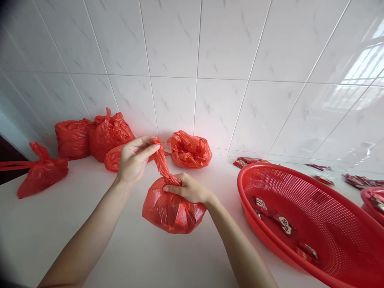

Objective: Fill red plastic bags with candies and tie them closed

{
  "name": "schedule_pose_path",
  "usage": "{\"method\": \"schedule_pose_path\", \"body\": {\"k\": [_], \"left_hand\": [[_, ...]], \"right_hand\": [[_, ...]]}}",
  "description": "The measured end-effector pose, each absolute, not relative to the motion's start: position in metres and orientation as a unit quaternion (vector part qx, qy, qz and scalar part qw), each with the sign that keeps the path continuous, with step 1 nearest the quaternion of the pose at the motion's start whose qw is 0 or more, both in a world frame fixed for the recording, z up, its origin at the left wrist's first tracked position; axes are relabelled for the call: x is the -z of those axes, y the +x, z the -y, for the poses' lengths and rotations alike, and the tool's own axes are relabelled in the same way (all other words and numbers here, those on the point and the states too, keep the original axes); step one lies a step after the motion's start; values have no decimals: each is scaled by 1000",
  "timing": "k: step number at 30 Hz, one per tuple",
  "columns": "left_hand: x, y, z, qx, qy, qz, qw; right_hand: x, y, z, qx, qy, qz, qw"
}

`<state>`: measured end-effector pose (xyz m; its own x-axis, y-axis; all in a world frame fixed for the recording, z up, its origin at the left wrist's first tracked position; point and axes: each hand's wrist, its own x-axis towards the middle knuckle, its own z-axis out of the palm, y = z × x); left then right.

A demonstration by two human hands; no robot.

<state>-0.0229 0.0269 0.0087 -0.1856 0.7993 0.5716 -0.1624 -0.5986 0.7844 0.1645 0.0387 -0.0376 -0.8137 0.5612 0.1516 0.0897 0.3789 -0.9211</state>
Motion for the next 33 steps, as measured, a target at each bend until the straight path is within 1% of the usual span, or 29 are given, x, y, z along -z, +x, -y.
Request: {"method": "schedule_pose_path", "body": {"k": [5, 7, 10, 13, 19, 27, 30, 33], "left_hand": [[-12, -20, -18, -684, 567, -307, 341], [-13, -18, -13, -666, 592, -310, 331], [-14, -14, -5, -643, 626, -311, 313], [-15, -12, 0, -632, 643, -309, 304], [-13, -15, -5, -646, 625, -317, 304], [-14, -19, -10, -655, 612, -290, 335], [-16, -20, -7, -594, 645, -307, 370], [-15, -18, -5, -465, 719, -334, 395]], "right_hand": [[32, 169, -39, -467, -208, 834, 207], [30, 170, -39, -450, -204, 839, 227], [27, 168, -38, -440, -173, 836, 279], [26, 166, -37, -449, -148, 825, 311], [30, 164, -36, -506, -150, 794, 301], [25, 170, -34, -506, -161, 776, 341], [24, 173, -34, -511, -167, 759, 367], [25, 172, -36, -502, -170, 754, 389]]}}
